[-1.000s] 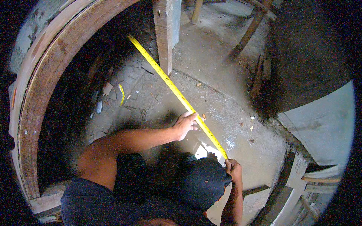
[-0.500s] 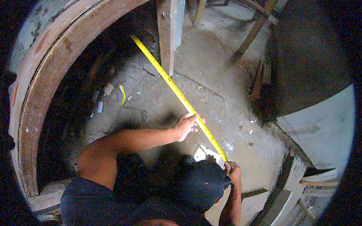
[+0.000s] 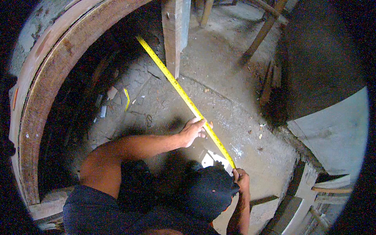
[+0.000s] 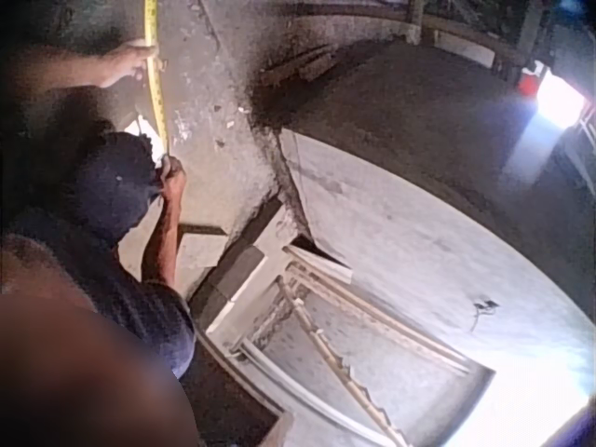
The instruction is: The person measures a wooden board with a tape measure and marks it with a pencil. They measure the board's length and width, then mark the measured points on the board's surface.
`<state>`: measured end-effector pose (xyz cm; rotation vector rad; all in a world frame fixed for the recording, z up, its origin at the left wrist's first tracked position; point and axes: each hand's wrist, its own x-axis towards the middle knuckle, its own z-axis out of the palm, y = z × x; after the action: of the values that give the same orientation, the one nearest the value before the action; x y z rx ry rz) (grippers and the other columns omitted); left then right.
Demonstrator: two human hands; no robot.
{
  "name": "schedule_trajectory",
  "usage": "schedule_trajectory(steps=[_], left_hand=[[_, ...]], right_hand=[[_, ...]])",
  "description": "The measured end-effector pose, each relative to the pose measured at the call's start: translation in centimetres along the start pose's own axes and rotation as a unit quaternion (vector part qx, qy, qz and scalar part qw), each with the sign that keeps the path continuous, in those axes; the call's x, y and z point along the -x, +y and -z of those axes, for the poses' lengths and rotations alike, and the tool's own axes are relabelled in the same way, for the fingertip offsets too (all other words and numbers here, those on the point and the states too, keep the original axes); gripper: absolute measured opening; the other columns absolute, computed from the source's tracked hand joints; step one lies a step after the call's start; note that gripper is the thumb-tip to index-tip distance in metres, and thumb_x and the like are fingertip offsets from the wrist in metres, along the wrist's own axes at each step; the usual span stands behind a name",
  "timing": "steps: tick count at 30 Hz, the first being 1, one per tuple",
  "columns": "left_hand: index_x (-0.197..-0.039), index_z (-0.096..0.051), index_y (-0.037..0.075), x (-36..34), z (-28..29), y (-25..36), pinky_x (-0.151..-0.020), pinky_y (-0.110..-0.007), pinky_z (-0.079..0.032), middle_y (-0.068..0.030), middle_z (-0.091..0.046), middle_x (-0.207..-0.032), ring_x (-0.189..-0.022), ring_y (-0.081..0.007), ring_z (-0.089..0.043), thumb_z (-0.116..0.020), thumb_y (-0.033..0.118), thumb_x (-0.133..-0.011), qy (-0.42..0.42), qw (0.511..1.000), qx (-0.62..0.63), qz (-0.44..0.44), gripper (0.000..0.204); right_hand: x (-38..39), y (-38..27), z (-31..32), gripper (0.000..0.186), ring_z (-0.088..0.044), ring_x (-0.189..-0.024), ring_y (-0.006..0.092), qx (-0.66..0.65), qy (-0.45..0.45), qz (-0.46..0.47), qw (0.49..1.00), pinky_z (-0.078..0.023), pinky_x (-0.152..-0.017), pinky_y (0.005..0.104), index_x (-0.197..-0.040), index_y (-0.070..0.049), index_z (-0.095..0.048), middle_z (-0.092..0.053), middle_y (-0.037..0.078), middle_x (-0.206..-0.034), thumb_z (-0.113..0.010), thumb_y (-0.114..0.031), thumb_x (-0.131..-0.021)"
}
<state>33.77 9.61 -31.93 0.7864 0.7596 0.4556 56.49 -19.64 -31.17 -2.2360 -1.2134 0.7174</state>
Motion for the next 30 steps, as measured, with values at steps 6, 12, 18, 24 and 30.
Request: schedule_trajectory(steps=[6, 12, 18, 24, 30], left_hand=[[-0.128, -0.054, 0.011, 0.7, -0.3, 0.7, -0.088, -0.039, -0.048, -0.0108, -0.068, -0.130, -0.118, -0.0201, -0.061, -0.047, 0.034, -0.109, -0.015, 1.000, 0.011, -0.001, 0.030], [-0.123, -0.056, 0.013, 2.0, -1.0, 1.8, -0.089, -0.037, -0.048, -0.0101, -0.068, -0.130, -0.118, -0.0189, -0.061, -0.049, 0.035, -0.109, -0.060, 0.998, 0.035, 0.000, 0.027], [-0.121, -0.056, 0.014, 2.2, -1.2, 1.9, -0.089, -0.038, -0.048, -0.0103, -0.068, -0.130, -0.117, -0.0188, -0.060, -0.050, 0.036, -0.109, -0.076, 0.997, 0.032, -0.004, 0.025], [-0.121, -0.056, 0.013, 2.4, -1.5, 2.0, -0.089, -0.037, -0.050, -0.0102, -0.068, -0.129, -0.113, -0.0177, -0.060, -0.051, 0.036, -0.109, -0.092, 0.996, 0.018, -0.006, 0.027], [-0.122, -0.057, 0.013, 2.2, -1.3, 1.8, -0.090, -0.037, -0.050, -0.0091, -0.068, -0.128, -0.111, -0.0163, -0.060, -0.052, 0.037, -0.108, -0.098, 0.995, 0.024, -0.005, 0.028]], right_hand=[[0.1, -0.2, -0.1, 0.032, -0.064, -0.066, 0.0330, 0.020, 0.008, -0.003, 1.000, -0.050, -0.065, 0.0429, -0.084, 0.001, -0.068, -0.064, 0.019, -0.074, -0.062, -0.025, -0.102], [0.4, 0.2, -0.4, 0.031, -0.064, -0.065, 0.0314, 0.001, 0.033, 0.007, 0.999, -0.049, -0.064, 0.0427, -0.083, 0.001, -0.067, -0.063, 0.018, -0.072, -0.062, -0.023, -0.101], [0.7, 0.8, -0.7, 0.032, -0.063, -0.063, 0.0298, -0.011, 0.046, -0.020, 0.999, -0.049, -0.062, 0.0427, -0.082, 0.001, -0.067, -0.063, 0.018, -0.071, -0.063, -0.024, -0.101], [1.1, 0.2, -0.5, 0.032, -0.064, -0.064, 0.0275, 0.002, 0.059, -0.009, 0.998, -0.049, -0.062, 0.0426, -0.083, 0.002, -0.067, -0.062, 0.017, -0.070, -0.062, -0.024, -0.102], [1.5, 0.9, -0.7, 0.034, -0.060, -0.066, 0.0248, -0.032, 0.046, -0.017, 0.998, -0.048, -0.064, 0.0406, -0.081, 0.003, -0.066, -0.061, 0.016, -0.070, -0.063, -0.023, -0.102]])
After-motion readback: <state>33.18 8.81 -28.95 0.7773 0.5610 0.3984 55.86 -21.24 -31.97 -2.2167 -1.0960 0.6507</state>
